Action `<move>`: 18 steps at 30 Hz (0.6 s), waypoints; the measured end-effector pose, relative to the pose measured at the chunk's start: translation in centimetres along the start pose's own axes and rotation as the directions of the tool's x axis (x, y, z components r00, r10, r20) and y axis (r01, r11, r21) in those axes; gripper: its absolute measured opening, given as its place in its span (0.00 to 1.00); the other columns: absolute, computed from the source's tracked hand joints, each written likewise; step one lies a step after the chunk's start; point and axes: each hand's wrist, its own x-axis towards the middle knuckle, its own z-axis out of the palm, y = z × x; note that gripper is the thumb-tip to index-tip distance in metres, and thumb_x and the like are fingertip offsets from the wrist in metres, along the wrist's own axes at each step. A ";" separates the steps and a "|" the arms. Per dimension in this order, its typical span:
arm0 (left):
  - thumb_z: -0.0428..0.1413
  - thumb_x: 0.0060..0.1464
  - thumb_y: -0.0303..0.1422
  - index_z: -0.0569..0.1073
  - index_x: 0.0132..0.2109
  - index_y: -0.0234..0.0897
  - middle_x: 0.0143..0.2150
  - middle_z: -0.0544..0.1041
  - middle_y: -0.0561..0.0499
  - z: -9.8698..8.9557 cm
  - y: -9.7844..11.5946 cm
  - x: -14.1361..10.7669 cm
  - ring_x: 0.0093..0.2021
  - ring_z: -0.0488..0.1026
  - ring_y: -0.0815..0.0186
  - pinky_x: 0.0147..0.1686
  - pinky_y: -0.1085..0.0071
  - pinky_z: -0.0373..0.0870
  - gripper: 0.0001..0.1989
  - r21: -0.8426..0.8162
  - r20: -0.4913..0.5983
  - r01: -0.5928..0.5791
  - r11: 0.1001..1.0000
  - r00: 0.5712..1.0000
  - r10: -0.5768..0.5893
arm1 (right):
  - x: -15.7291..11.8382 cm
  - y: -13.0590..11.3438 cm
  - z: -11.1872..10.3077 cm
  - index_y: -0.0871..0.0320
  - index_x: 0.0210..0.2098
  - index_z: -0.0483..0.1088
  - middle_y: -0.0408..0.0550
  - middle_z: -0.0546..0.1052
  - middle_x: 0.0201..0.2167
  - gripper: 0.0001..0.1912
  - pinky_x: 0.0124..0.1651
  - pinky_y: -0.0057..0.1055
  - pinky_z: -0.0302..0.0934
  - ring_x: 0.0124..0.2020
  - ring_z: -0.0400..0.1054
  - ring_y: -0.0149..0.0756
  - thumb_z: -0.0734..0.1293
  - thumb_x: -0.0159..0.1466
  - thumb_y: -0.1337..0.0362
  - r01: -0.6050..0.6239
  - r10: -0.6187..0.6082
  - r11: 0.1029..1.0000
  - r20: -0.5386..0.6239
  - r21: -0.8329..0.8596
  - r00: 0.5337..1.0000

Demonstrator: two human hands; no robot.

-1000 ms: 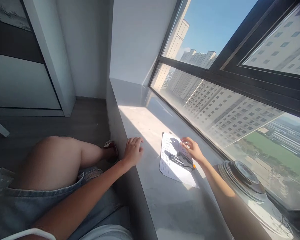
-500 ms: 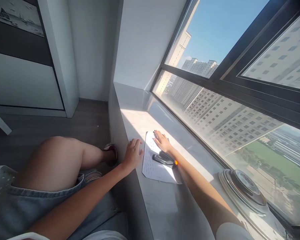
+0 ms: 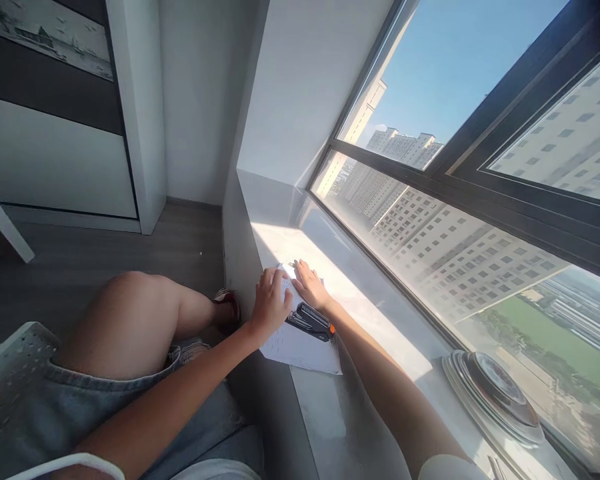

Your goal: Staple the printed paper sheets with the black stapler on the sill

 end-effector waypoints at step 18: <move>0.56 0.72 0.42 0.73 0.68 0.42 0.76 0.69 0.40 1.5 0.5 -3.0 0.78 0.62 0.48 0.77 0.44 0.57 0.22 -0.190 0.701 -0.352 0.917 0.605 0.377 | -8.6 5.6 -3.0 0.51 0.66 0.70 0.57 0.71 0.73 0.29 0.77 0.51 0.55 0.75 0.63 0.49 0.57 0.77 0.41 -0.063 0.214 0.928 -0.387 0.368 0.897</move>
